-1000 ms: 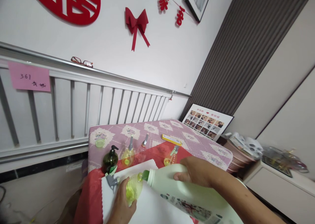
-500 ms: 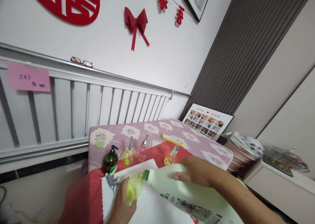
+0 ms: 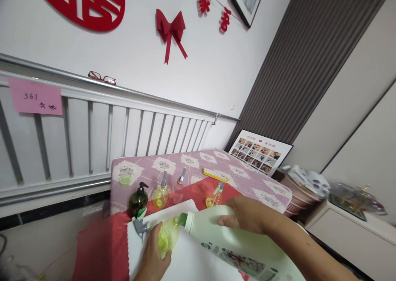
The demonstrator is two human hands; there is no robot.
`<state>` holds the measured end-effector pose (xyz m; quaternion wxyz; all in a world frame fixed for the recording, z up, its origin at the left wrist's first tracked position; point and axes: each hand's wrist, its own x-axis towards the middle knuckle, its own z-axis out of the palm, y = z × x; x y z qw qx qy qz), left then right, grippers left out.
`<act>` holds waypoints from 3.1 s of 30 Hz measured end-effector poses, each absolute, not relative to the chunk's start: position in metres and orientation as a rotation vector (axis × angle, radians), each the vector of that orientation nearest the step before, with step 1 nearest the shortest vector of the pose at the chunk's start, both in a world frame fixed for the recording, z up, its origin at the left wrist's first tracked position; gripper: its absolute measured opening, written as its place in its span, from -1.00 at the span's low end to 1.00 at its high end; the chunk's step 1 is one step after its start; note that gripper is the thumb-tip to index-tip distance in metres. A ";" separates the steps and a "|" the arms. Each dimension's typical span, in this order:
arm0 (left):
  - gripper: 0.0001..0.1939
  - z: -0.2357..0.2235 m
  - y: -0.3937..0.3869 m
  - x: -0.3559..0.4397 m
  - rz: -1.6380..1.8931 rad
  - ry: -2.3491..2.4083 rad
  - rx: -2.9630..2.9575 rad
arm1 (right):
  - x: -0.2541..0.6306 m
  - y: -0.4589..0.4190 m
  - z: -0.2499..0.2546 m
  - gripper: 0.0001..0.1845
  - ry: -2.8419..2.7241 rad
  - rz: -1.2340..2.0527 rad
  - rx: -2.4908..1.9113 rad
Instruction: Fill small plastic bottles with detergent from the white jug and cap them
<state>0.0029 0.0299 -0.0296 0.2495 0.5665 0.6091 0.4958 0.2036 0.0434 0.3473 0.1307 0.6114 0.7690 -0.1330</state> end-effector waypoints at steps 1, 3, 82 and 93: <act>-0.18 -0.030 0.030 0.003 1.361 1.657 1.543 | 0.203 0.043 0.348 -0.63 2.233 -0.380 1.778; -0.18 -0.031 0.030 0.003 1.376 1.655 1.541 | 0.201 0.043 0.349 -0.64 2.231 -0.373 1.780; -0.18 -0.029 0.029 0.003 1.356 1.645 1.534 | 0.202 0.045 0.346 -0.64 2.218 -0.371 1.780; -0.17 -0.033 0.030 0.005 1.364 1.658 1.531 | 0.201 0.043 0.348 -0.65 2.231 -0.381 1.776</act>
